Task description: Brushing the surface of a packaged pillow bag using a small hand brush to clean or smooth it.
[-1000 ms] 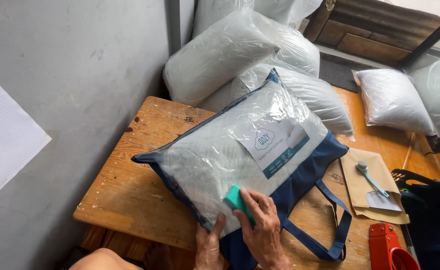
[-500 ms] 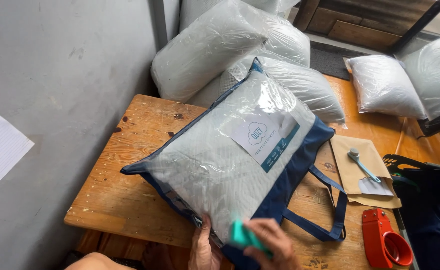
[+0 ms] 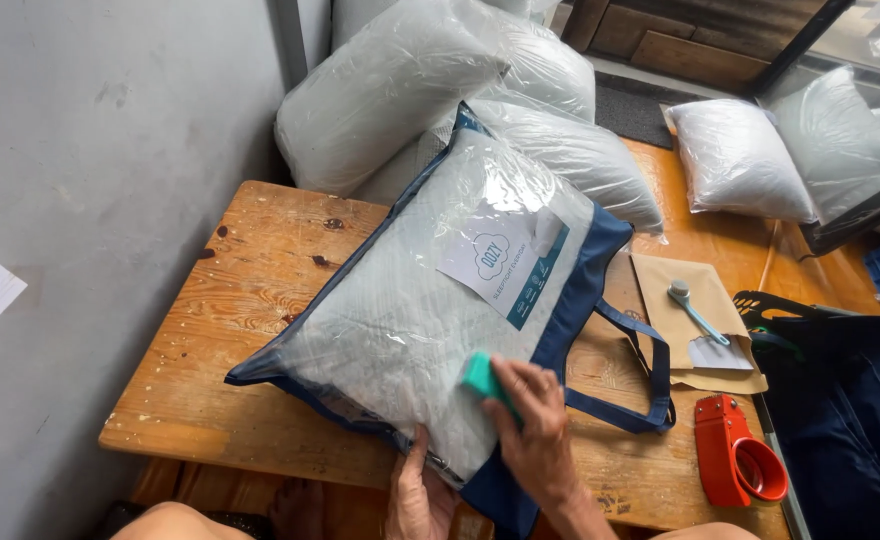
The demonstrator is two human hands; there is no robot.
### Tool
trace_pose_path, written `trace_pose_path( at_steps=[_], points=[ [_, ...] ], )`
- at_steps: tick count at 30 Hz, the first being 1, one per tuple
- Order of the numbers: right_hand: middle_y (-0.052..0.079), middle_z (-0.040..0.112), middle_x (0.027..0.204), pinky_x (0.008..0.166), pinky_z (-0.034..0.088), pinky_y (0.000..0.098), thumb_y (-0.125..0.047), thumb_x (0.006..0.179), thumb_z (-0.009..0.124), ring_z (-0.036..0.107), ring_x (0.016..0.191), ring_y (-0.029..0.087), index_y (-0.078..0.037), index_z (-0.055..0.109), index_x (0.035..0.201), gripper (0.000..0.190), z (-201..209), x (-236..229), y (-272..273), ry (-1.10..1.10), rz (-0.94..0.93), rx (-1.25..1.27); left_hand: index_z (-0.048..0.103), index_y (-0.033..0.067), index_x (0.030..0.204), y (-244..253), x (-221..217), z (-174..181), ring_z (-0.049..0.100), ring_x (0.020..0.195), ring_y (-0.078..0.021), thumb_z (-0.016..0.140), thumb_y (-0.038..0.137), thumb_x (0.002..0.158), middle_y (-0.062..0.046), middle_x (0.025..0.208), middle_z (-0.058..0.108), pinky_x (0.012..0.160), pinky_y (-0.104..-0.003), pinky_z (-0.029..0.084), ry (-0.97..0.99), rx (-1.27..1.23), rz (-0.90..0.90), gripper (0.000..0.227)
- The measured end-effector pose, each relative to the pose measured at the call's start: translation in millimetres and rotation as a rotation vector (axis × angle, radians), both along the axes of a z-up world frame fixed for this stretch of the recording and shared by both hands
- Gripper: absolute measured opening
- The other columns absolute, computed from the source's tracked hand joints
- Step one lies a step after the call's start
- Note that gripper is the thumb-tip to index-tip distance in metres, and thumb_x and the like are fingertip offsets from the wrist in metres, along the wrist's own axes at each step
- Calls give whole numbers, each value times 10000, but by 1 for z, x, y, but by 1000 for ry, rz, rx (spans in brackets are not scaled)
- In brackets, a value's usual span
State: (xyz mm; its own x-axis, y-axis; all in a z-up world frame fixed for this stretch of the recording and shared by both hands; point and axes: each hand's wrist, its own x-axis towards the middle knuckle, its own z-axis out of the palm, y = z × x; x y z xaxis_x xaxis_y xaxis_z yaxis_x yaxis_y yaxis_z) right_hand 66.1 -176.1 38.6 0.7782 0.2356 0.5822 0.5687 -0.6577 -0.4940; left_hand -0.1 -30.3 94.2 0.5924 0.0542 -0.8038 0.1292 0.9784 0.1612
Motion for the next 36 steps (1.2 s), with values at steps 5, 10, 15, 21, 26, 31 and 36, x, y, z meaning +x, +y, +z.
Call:
trace_pose_path(
  at_steps=[5,10,15,21,26,31,36],
  points=[
    [62,691,1208,877,452,384,-324,983,675,637,976,242,-132,642,1334,401,-15,-74,11,-298,137,-211,673,62,1249,-1,-5,-116,641,798,-279,599,508,912,-159,1030,717,527,-354,444,-297,-7,-148,564],
    [29,696,1124,791,444,364,-292,919,824,638,899,215,-164,652,1310,446,-29,-71,-4,-262,298,-342,607,1,1383,9,-7,-67,629,1106,-348,591,425,846,-212,1303,679,867,-449,493,-131,177,11,683],
    [157,678,1227,774,603,388,-209,905,761,670,989,273,-121,544,1435,579,33,9,-16,-95,167,3,554,124,1341,49,3,-27,613,1187,-325,691,297,809,-117,1318,666,831,-516,521,-27,410,-6,575],
    [132,643,1278,858,559,435,-418,943,653,611,1102,285,-180,601,1436,551,41,151,-16,238,-279,165,576,158,1414,38,0,-36,603,1281,-320,717,85,777,-106,1407,670,912,-587,526,-107,344,-65,656],
    [135,700,1233,858,587,450,-338,936,717,663,1109,321,-143,673,1335,446,26,77,24,-28,-70,-23,538,38,1242,30,5,-65,621,1244,-339,798,176,730,-142,1313,672,929,-536,509,-15,311,-192,590],
    [125,682,1178,730,434,403,-295,950,762,622,900,244,-166,552,1425,535,-16,-45,36,-291,197,-270,573,-49,850,20,12,-128,631,681,-285,855,202,795,-181,784,607,433,-429,544,-92,311,-9,382],
    [126,651,1187,788,475,436,-362,1040,603,625,947,278,-155,568,1419,434,5,-41,24,-195,353,-336,571,18,1141,37,5,-61,651,901,-338,777,169,816,-195,1035,659,684,-502,553,13,368,-74,413]
  ],
)
